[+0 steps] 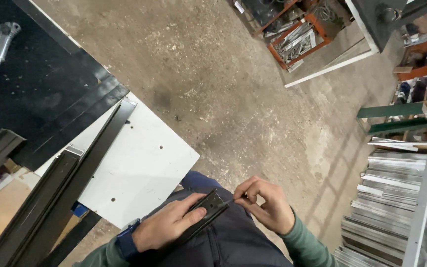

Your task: The person picks up dark metal profile bars from a workbench and, holding a short profile section against their body, works on its end with a small hand tool, repeating the motion. They then place the worked profile back on the bench with the other profiles and pick up another piece to continue.

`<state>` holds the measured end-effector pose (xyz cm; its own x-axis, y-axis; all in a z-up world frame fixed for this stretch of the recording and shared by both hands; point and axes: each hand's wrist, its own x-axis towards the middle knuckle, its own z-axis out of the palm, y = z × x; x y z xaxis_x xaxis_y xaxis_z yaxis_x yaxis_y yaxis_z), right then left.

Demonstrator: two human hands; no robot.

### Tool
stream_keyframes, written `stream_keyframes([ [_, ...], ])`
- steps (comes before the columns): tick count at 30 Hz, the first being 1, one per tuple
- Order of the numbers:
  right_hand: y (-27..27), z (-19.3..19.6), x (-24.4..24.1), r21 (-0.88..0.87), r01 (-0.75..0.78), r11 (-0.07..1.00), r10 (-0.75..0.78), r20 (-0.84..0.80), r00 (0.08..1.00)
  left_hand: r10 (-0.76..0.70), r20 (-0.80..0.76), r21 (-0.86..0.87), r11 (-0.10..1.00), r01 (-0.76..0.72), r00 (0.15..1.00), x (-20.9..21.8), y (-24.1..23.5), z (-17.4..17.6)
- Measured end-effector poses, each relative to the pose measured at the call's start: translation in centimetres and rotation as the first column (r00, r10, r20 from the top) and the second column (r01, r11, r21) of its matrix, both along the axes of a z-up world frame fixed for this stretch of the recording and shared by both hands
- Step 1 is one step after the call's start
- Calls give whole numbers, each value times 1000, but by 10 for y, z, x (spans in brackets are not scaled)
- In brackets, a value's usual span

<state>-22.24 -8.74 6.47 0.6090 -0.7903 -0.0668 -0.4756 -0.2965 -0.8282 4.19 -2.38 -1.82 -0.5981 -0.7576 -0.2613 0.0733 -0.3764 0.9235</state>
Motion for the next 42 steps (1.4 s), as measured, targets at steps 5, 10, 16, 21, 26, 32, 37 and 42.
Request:
stream_keyframes([
  [5, 7, -14, -24, 62, 120, 991, -124, 69, 990, 14, -15, -9, 1000, -14, 1000, 4, -4, 3],
  [10, 2, 14, 8, -130, -117, 985, 117, -5, 993, -5, 14, -1, 1000, 5, 1000, 0, -4, -6],
  [16, 4, 4, -18, -167, 117, 979, -116, 15, 993, -6, 15, 23, 1000, 6, 1000, 3, -7, 3],
  [21, 5, -4, 8, -144, 46, 988, -33, 92, 995, -16, 55, 18, 1000, 15, 998, 1, -6, -6],
  [26, 2, -4, -3, -127, 50, 991, -43, 51, 998, 5, 60, -11, 1000, -4, 998, 3, -4, -6],
  [32, 15, -41, -14, 8, 123, 992, -122, 223, 967, 3, -131, -24, 1000, -6, 991, -1, -2, -41],
  [37, 59, -84, 3, -24, 351, 936, -305, 441, 844, -21, -601, 394, 862, 319, 799, 10, -9, -54],
  [42, 60, -92, 35, -261, 451, 854, -284, 492, 823, -83, -617, 339, 869, 360, 782, 12, -15, -47],
])
